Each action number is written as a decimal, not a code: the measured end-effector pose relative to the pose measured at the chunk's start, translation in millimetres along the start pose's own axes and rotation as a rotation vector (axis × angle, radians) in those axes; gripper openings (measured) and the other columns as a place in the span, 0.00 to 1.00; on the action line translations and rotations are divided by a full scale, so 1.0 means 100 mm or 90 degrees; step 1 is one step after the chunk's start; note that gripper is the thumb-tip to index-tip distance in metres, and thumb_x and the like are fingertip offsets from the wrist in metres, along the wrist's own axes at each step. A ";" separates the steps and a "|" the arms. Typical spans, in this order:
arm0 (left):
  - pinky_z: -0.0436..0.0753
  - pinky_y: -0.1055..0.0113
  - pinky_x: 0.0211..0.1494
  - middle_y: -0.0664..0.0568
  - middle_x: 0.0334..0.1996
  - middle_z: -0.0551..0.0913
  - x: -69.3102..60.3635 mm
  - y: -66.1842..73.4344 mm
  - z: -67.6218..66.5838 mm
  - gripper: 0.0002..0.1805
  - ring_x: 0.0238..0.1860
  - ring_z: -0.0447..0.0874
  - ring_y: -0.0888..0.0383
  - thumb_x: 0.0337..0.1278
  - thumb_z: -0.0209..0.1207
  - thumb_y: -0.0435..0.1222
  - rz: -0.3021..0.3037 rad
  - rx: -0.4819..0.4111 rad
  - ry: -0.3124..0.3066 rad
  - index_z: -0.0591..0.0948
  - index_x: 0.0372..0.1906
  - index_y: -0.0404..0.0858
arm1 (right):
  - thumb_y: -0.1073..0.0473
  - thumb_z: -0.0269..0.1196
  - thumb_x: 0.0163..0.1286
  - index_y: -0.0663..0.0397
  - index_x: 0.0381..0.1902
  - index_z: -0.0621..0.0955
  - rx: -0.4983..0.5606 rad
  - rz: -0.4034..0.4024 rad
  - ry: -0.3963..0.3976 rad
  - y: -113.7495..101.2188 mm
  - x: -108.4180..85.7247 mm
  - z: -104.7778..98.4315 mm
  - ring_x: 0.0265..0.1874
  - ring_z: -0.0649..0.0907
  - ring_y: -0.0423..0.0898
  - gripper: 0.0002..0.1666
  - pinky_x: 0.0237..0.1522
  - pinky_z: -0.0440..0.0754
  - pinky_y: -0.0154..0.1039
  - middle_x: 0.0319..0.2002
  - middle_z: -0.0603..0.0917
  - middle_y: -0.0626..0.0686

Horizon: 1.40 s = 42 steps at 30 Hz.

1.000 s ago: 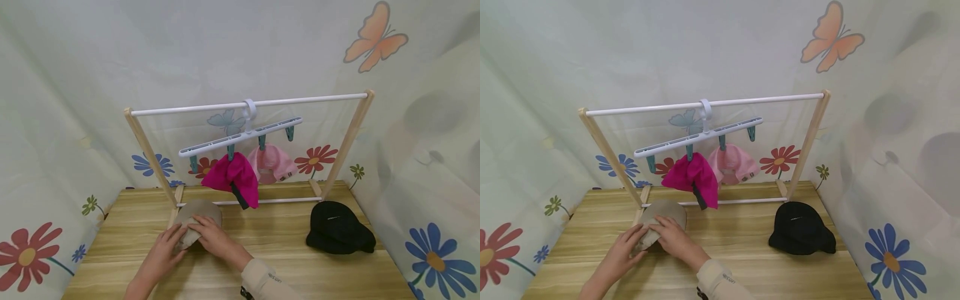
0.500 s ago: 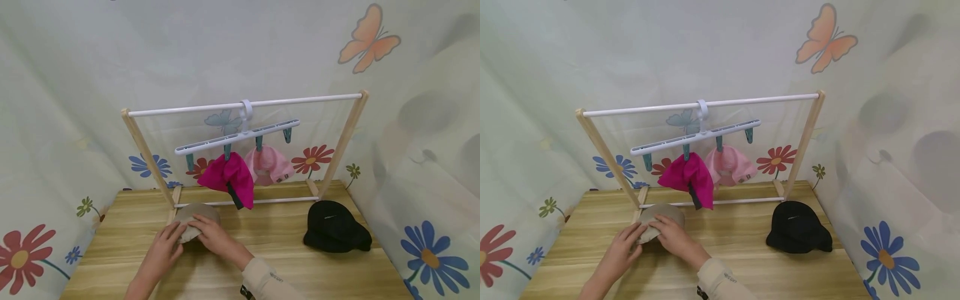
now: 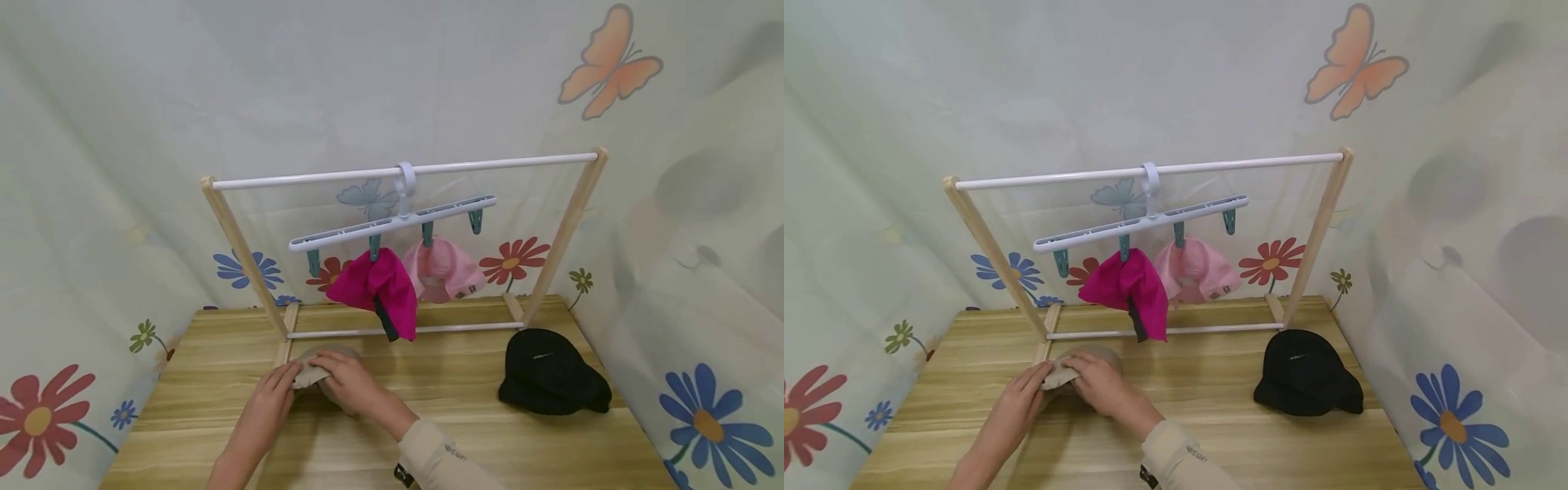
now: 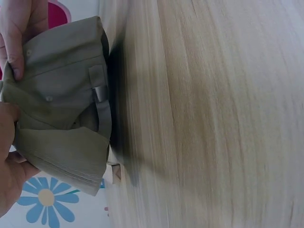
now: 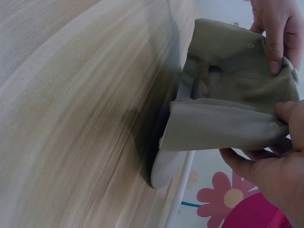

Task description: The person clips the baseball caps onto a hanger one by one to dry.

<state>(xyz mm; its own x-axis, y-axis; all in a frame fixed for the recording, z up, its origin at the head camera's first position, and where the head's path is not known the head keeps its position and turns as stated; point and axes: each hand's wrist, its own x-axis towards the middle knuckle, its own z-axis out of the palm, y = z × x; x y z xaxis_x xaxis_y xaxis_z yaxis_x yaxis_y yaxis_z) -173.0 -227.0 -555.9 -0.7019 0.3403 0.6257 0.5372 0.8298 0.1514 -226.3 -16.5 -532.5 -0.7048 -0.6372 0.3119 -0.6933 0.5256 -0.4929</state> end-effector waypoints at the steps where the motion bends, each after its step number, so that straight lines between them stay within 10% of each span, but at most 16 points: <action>1: 0.85 0.49 0.52 0.35 0.55 0.83 0.01 0.00 0.00 0.30 0.52 0.82 0.37 0.47 0.69 0.19 -0.001 0.002 0.002 0.79 0.61 0.28 | 0.66 0.59 0.76 0.53 0.66 0.79 0.001 0.000 0.002 0.00 0.00 -0.01 0.66 0.78 0.51 0.22 0.66 0.76 0.38 0.67 0.77 0.58; 42: 0.88 0.54 0.47 0.40 0.52 0.85 0.21 0.08 0.00 0.28 0.51 0.85 0.42 0.44 0.70 0.15 0.012 0.024 0.042 0.83 0.54 0.32 | 0.70 0.64 0.71 0.56 0.58 0.83 0.090 -0.024 0.052 0.08 -0.02 -0.17 0.60 0.82 0.49 0.19 0.63 0.79 0.39 0.59 0.84 0.56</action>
<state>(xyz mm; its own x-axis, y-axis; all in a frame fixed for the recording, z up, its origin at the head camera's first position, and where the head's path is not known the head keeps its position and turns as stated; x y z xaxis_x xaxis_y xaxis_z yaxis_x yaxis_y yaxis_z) -183.8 -213.2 -541.7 -0.6587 0.3271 0.6775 0.5310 0.8401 0.1106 -233.3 -1.2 -523.0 -0.6921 -0.6043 0.3948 -0.6959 0.4133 -0.5872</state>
